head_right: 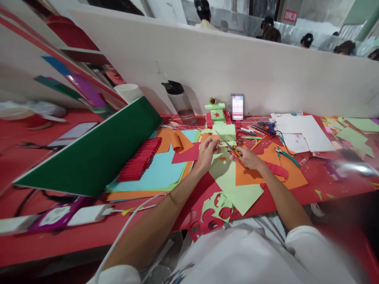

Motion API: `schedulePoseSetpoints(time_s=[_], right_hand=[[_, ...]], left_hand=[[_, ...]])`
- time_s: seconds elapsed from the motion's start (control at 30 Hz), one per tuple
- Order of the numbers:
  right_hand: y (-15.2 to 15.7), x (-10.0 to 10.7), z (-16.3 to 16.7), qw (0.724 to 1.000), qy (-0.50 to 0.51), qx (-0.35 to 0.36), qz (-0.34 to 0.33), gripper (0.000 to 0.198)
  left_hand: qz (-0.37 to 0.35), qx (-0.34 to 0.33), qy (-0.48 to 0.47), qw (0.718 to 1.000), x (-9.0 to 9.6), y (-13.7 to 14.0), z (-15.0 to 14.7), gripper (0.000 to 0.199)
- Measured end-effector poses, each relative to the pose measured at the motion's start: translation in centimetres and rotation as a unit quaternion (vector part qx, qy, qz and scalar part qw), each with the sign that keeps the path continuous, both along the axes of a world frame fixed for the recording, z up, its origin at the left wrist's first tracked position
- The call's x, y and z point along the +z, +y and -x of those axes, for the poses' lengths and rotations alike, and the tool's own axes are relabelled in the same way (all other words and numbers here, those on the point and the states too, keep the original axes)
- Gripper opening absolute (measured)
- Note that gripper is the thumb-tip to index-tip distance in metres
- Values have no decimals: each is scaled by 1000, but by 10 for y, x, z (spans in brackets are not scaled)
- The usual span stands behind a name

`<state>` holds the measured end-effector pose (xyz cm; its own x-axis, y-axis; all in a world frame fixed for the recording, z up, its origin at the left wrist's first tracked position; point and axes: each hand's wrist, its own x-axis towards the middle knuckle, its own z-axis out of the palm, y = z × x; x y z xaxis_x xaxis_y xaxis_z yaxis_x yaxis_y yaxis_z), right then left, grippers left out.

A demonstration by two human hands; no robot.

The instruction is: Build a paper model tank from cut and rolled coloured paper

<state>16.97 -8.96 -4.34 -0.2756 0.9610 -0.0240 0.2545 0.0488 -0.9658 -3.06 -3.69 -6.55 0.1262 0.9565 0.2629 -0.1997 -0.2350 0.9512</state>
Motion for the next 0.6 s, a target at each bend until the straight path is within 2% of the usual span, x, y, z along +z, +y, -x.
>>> schedulePoseSetpoints(time_s=[0.1,0.17,0.37,0.6], right_hand=[[1,-1,-3,996,-83,30,-26,30],[1,-2,-5,994,-99,28,-32,31],[4,-4,-10,996,-65,55,-8,29],[4,-1,-14,995,-14,72,74,35]], left_hand=[[4,1,-4,1000,1,1,1,29],[3,-4,-1,1000,2,1,1,28],[-3,-27,26,999,3,-1,2,26],[-9,-54,44,998,6,-1,4,29]])
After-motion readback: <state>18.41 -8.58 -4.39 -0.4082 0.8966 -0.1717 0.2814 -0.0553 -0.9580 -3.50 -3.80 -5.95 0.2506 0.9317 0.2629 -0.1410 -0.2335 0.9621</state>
